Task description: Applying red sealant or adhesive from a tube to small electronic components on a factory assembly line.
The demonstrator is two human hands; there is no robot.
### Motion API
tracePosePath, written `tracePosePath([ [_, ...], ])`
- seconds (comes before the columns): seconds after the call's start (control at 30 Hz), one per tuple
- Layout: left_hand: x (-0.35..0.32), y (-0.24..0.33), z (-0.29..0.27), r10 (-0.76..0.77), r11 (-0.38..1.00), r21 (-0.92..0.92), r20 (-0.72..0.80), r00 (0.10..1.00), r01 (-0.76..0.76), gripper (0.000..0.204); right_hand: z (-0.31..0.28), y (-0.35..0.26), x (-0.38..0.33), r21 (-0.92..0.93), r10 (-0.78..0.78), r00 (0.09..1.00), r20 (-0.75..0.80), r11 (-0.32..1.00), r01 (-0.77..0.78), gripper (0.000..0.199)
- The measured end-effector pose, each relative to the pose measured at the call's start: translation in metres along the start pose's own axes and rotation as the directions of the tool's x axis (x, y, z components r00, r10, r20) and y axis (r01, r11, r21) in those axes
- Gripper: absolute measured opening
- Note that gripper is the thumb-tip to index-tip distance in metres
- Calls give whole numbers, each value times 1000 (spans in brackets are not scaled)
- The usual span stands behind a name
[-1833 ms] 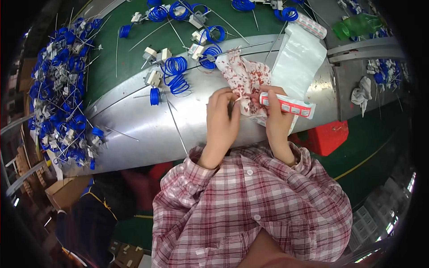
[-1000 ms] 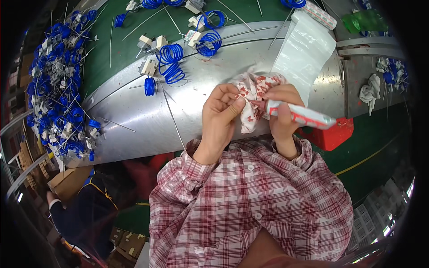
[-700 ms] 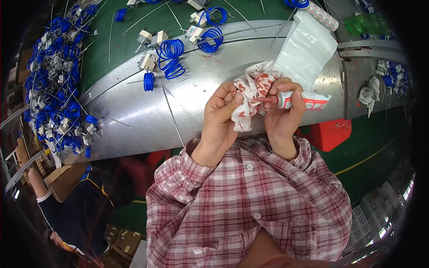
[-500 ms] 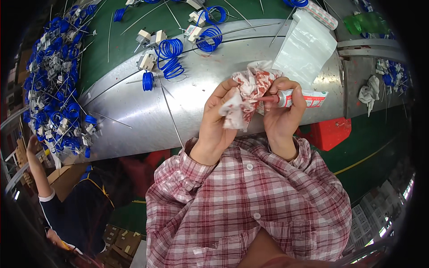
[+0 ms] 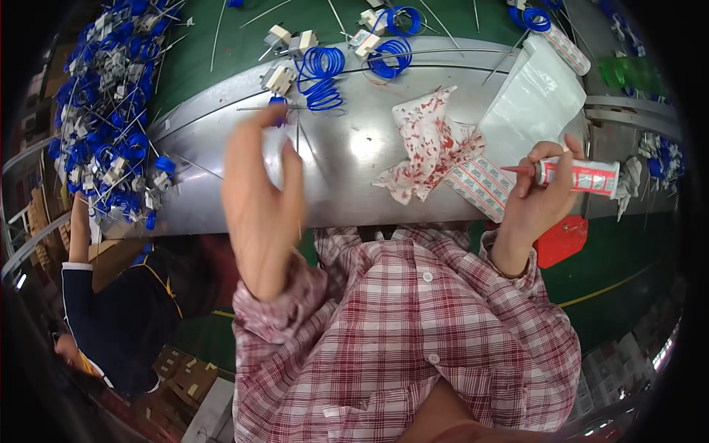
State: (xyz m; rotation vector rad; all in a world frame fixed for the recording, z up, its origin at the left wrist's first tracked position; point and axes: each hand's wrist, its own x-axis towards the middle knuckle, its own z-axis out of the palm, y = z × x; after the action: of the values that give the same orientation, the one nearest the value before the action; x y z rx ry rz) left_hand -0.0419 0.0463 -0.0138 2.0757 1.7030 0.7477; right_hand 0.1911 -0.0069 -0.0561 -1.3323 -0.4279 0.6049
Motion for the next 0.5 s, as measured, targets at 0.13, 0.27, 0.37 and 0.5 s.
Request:
tracePosePath([
  [0.13, 37, -71, 12, 231, 961, 152, 10, 973, -230, 29, 13, -10, 0, 26, -82, 985, 155, 997, 79, 52],
  [0.27, 58, -94, 30, 158, 987, 23, 100, 982, -161, 33, 17, -8, -5, 11, -79, 960, 270, 997, 79, 55],
  [0.37, 61, -101, 29, 137, 970, 157, 274, 952, -185, 37, 29, -9, -14, 14, -84, 954, 288, 996, 83, 43],
  [0.5, 54, -130, 3, -21, 956, -277, 257, 966, 94, 39, 9, -9, -5, -40, -241, 807, 539, 950, 311, 46],
])
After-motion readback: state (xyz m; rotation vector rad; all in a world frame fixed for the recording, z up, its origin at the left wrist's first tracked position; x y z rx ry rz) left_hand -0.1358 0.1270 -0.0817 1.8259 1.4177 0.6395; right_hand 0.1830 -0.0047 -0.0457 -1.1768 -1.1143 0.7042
